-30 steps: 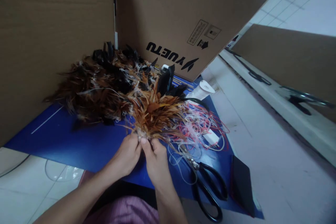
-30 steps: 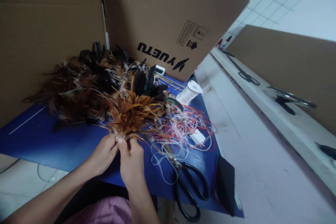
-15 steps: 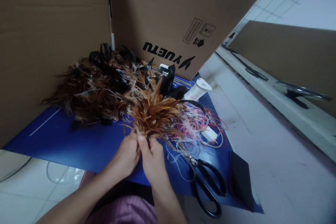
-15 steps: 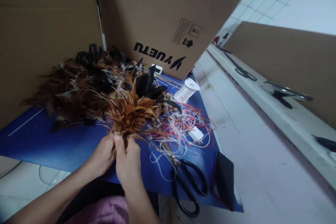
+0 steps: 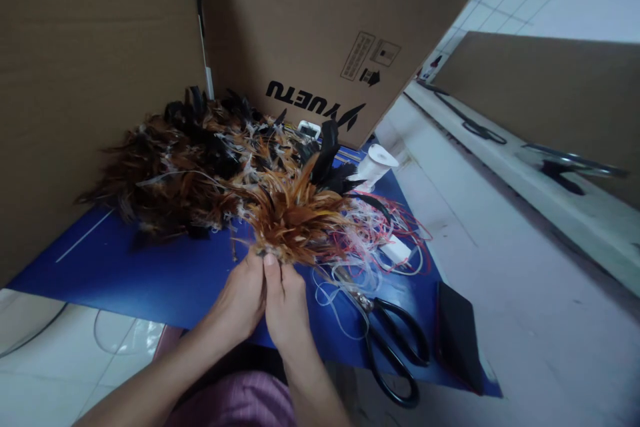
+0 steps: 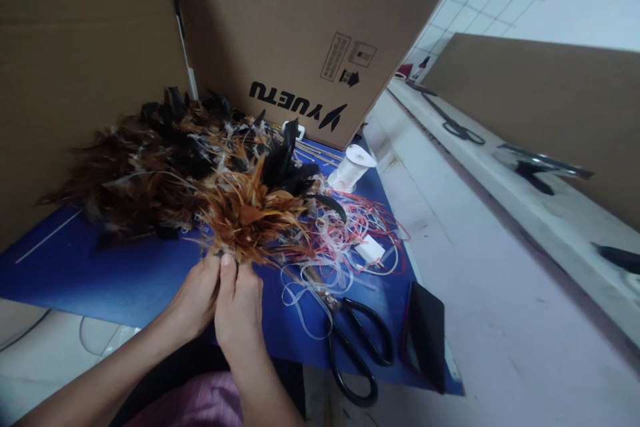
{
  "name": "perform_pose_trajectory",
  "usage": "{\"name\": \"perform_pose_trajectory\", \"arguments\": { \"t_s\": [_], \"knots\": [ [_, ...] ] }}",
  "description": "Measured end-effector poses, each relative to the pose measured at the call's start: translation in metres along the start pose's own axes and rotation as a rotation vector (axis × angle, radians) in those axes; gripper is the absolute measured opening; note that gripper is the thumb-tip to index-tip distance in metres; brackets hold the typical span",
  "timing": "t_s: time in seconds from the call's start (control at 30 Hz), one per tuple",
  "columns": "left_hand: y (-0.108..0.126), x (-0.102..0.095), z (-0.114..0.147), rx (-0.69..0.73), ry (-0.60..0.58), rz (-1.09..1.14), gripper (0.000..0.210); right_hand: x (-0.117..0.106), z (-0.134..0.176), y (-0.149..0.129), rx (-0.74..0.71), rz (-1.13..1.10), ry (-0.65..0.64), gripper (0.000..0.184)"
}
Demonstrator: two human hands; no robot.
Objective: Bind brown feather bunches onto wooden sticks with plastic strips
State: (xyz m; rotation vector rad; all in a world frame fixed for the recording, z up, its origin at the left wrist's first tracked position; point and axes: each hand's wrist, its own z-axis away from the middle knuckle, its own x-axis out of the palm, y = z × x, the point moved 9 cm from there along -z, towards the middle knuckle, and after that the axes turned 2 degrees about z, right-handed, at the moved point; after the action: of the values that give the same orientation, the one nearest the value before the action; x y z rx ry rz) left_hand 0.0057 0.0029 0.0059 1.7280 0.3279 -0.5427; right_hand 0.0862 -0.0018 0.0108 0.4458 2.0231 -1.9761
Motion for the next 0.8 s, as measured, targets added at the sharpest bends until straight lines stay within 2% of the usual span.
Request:
{"name": "perform_pose_trajectory", "arguments": {
  "t_s": [0.2,0.43,0.57,0.8],
  "knots": [
    [0.009,-0.004,0.002,-0.05,-0.048,-0.039,0.016,-0.004,0.001,0.006,0.004,-0.065,0.009,0.045],
    [0.023,-0.006,0.005,-0.011,-0.06,-0.054,0.023,-0.001,0.001,0.021,0.127,-0.47,-0.028,0.033],
    [0.018,-0.001,0.008,-0.037,-0.024,-0.112,0.028,0.003,0.003,0.024,0.192,-0.684,-0.045,0.027],
    [0.004,0.01,0.01,-0.065,0.039,-0.253,0.032,0.004,0.009,0.037,0.274,-0.754,-0.006,0.024]
  ]
}}
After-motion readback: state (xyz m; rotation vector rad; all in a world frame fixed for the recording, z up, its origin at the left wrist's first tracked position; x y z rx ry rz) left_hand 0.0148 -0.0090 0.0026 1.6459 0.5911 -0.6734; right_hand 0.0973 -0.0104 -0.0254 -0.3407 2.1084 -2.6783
